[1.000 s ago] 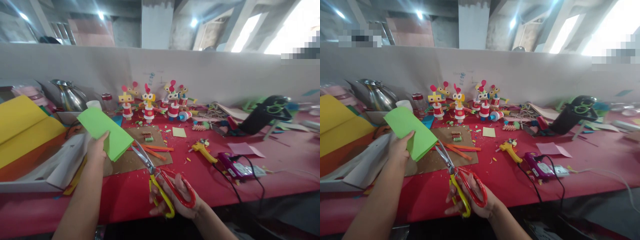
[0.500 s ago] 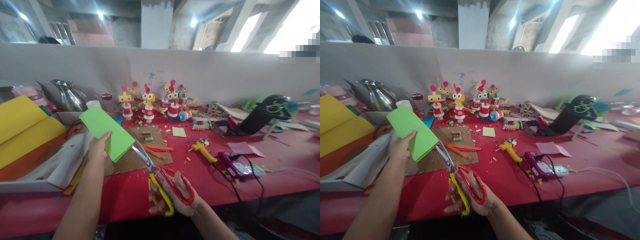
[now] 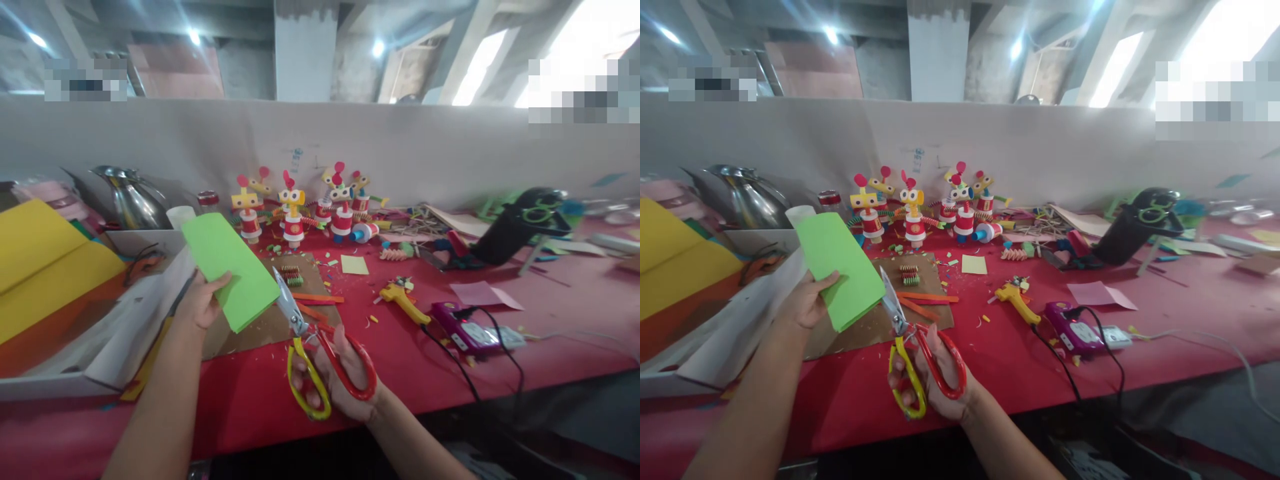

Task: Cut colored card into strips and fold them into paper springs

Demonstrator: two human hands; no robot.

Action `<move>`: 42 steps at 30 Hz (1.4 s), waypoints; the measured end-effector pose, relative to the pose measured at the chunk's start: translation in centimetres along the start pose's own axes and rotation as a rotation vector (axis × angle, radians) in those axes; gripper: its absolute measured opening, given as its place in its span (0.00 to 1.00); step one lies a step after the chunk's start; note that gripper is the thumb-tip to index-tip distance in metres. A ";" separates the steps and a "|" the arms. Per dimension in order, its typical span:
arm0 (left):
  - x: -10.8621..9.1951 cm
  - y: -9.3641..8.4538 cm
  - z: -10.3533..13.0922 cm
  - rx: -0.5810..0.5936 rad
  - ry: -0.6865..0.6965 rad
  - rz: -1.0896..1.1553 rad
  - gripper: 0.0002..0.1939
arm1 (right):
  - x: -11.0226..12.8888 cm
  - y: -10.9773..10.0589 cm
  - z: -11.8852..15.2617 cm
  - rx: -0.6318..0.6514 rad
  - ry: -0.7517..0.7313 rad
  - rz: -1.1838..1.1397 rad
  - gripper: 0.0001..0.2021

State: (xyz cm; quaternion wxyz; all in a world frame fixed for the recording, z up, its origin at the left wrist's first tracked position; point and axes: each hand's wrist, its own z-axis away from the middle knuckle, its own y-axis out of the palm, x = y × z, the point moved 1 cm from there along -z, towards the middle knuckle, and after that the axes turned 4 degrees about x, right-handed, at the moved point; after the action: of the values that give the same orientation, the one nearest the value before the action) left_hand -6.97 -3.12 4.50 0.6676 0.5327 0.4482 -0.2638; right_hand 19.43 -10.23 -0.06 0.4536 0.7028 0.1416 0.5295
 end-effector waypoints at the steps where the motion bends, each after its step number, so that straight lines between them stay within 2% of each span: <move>1: -0.1 0.1 0.2 0.025 -0.011 -0.021 0.25 | 0.0 0.0 0.0 0.003 -0.001 -0.012 0.35; 5: -0.2 0.2 0.5 0.086 -0.027 -0.070 0.29 | 0.3 -0.1 0.1 -0.005 -0.028 -0.082 0.32; 10: -0.4 -0.4 0.2 0.074 0.003 -0.087 0.31 | 0.7 -0.3 0.6 -0.002 0.000 -0.131 0.34; 22: -0.4 -1.5 -0.2 0.110 -0.007 -0.107 0.41 | 1.2 0.1 1.8 0.010 0.037 -0.074 0.36; 31: 0.0 -0.8 0.3 0.207 -0.065 -0.133 0.35 | 1.3 0.1 0.7 0.040 0.046 -0.079 0.36; 38: -0.3 -0.6 0.7 0.191 -0.031 -0.135 0.34 | 2.0 0.3 1.4 0.040 0.043 -0.081 0.37; 42: -0.1 0.0 1.2 0.243 -0.083 -0.150 0.31 | 2.1 0.3 0.6 0.045 0.062 -0.112 0.38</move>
State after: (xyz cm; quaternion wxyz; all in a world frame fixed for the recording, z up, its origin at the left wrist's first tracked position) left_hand -6.64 -4.25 4.59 0.5947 0.5630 0.4235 -0.3873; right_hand 20.72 -9.27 1.43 0.4620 0.6870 0.2067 0.5214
